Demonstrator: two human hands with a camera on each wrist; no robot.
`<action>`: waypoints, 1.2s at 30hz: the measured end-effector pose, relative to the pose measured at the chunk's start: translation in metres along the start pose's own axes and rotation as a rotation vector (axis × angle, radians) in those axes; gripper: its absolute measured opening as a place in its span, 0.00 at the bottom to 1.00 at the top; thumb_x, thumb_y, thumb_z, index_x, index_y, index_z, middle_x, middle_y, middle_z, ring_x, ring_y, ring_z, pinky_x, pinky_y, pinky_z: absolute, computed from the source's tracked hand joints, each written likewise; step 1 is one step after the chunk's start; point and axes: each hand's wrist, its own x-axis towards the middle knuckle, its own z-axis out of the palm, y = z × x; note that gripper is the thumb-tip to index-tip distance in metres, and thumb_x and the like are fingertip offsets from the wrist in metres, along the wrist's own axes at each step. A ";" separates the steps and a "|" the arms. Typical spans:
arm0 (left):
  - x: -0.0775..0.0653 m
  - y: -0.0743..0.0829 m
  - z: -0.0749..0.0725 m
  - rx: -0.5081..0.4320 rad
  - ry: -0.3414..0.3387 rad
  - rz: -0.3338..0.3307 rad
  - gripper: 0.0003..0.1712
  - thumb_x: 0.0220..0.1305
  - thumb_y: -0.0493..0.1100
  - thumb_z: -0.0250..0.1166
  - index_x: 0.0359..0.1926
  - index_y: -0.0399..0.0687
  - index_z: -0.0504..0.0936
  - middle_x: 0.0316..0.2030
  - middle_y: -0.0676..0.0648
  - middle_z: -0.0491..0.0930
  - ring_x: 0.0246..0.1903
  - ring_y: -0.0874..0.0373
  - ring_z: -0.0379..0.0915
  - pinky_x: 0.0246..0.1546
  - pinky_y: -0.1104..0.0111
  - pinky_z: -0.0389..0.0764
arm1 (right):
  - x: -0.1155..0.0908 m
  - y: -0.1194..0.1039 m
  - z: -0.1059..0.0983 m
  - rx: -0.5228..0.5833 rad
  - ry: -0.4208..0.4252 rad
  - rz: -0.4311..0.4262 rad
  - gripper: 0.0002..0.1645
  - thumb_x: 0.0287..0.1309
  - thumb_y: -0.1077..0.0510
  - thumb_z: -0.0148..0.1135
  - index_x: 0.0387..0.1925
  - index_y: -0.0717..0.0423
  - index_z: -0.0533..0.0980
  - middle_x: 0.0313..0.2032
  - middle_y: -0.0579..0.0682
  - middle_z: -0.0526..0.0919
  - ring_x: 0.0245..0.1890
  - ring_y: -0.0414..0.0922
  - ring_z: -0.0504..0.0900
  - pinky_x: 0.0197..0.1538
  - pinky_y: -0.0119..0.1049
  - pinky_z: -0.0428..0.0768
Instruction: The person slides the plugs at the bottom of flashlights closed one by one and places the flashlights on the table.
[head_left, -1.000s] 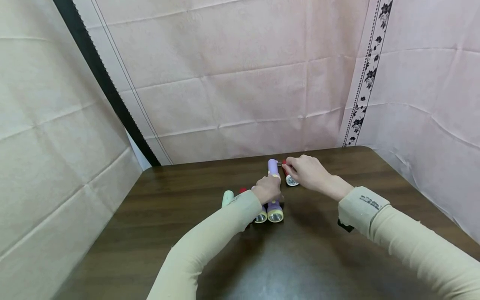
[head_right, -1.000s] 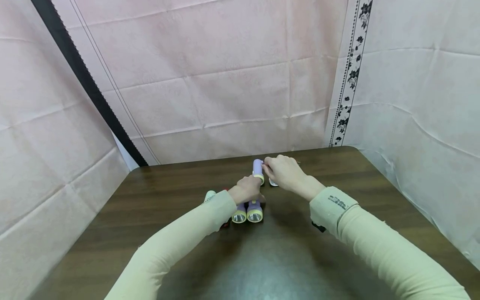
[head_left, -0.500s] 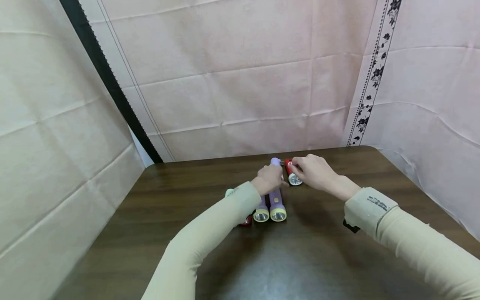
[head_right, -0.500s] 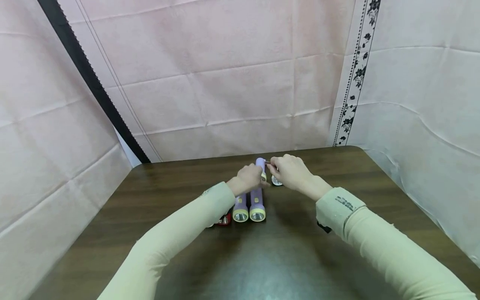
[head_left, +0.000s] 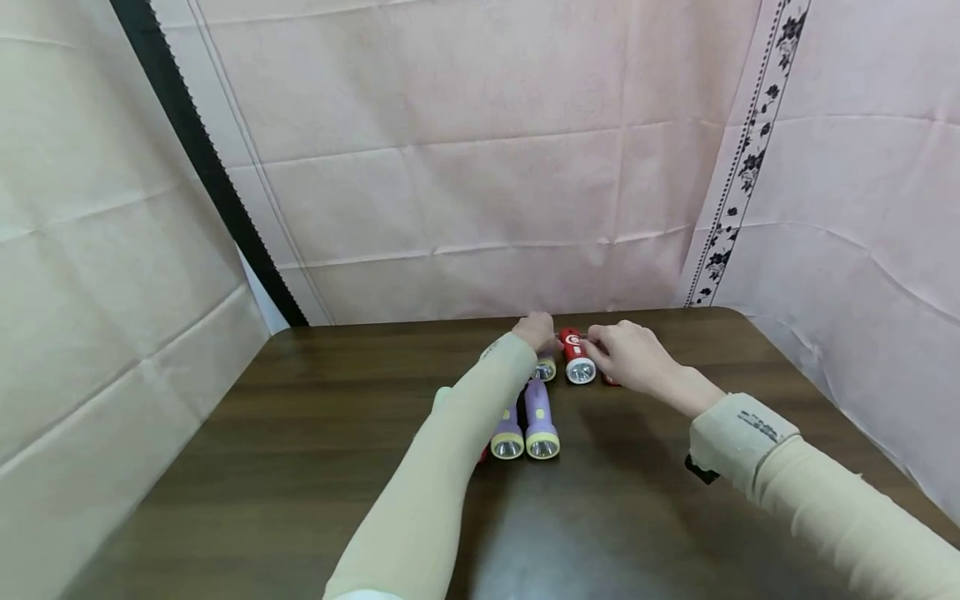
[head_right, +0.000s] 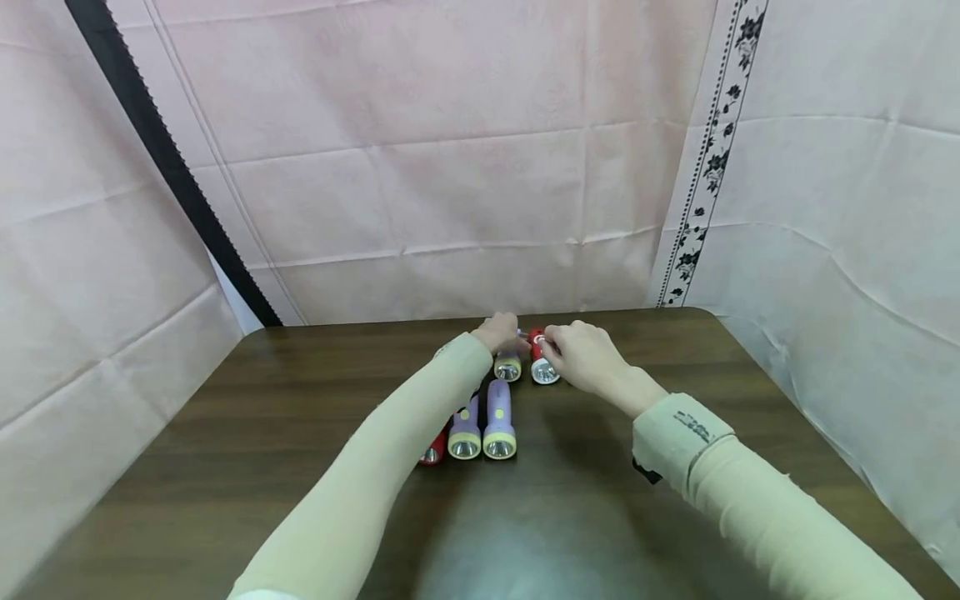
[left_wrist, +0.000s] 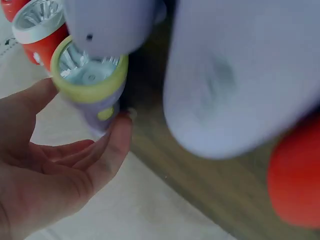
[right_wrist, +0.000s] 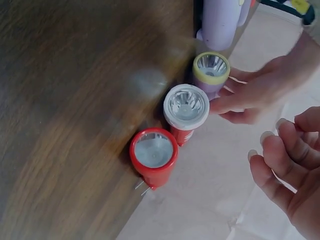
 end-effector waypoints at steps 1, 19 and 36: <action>0.002 -0.001 0.002 -0.016 -0.001 -0.019 0.22 0.57 0.53 0.68 0.47 0.45 0.78 0.48 0.46 0.80 0.44 0.55 0.79 0.42 0.67 0.79 | 0.000 -0.001 -0.001 0.000 0.002 0.001 0.12 0.62 0.56 0.58 0.22 0.51 0.76 0.14 0.42 0.74 0.17 0.41 0.70 0.23 0.38 0.68; -0.018 -0.043 -0.023 -0.218 0.081 0.028 0.16 0.46 0.41 0.69 0.37 0.40 0.78 0.36 0.42 0.80 0.34 0.48 0.78 0.31 0.63 0.78 | -0.004 -0.002 -0.010 0.016 -0.078 0.049 0.10 0.62 0.56 0.57 0.26 0.51 0.78 0.13 0.40 0.71 0.16 0.38 0.67 0.21 0.33 0.64; -0.055 -0.059 -0.021 -0.219 0.233 0.349 0.19 0.49 0.26 0.62 0.44 0.43 0.75 0.40 0.43 0.80 0.40 0.50 0.77 0.41 0.60 0.78 | -0.014 -0.015 -0.004 0.008 -0.072 0.015 0.03 0.58 0.59 0.59 0.30 0.51 0.79 0.20 0.43 0.77 0.21 0.40 0.71 0.23 0.36 0.68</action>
